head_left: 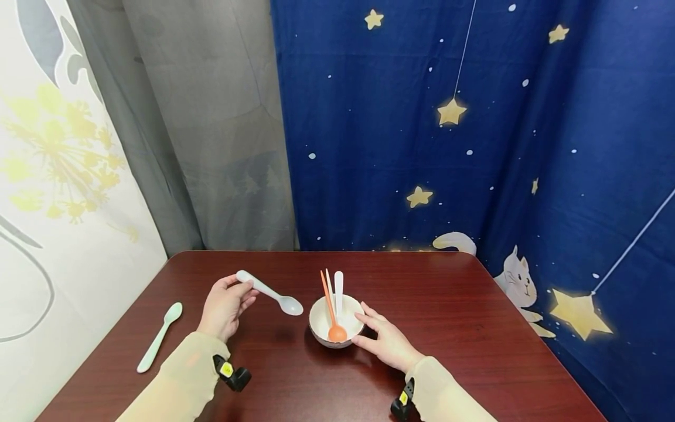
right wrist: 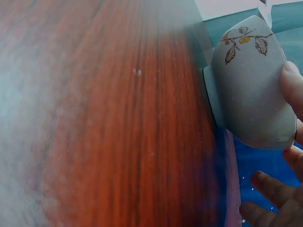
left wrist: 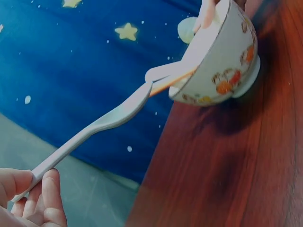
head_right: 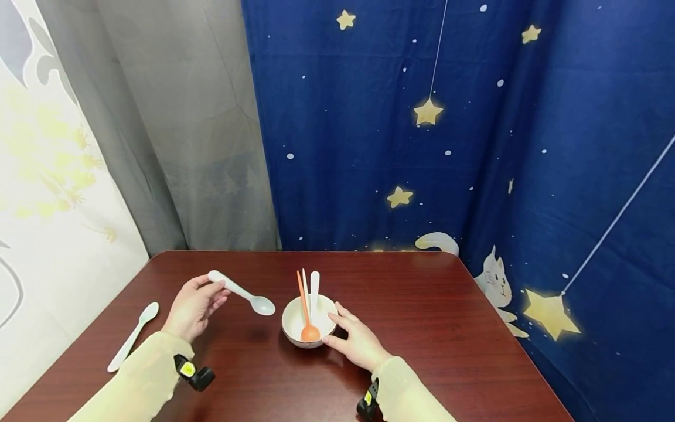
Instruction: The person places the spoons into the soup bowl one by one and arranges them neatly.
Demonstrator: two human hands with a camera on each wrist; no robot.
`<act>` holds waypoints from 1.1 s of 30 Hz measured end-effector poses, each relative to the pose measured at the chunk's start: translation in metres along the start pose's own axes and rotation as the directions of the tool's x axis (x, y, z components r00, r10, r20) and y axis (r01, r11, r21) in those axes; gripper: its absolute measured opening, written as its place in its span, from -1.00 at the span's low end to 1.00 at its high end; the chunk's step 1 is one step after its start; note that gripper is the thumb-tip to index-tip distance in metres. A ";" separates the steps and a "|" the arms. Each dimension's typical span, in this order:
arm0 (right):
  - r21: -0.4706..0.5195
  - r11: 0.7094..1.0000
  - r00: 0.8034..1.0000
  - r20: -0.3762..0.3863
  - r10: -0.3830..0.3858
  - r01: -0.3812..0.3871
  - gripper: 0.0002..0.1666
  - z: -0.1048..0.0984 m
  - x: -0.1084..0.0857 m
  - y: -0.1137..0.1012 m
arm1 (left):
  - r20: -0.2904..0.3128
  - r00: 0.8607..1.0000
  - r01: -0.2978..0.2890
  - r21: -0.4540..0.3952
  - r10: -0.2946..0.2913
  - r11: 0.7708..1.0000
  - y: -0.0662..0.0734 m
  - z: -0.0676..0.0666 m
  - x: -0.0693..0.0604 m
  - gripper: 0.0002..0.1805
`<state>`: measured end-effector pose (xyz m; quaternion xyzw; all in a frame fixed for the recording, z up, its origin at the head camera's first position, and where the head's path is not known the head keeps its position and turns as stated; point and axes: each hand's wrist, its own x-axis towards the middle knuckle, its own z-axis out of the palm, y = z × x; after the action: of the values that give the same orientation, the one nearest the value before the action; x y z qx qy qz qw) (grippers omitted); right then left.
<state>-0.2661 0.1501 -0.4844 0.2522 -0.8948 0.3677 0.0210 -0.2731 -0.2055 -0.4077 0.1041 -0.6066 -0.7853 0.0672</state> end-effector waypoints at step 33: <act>-0.006 1.000 1.000 0.000 -0.006 0.006 -0.25 -0.001 0.000 -0.003 | 0.102 0.995 -0.016 0.211 -0.006 0.977 -0.023 0.079 0.014 -0.58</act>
<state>-0.2650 0.1493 -0.4819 0.2547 -0.8952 0.3651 0.0225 -0.3059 -0.1284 -0.4121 0.0686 -0.6896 -0.7204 0.0266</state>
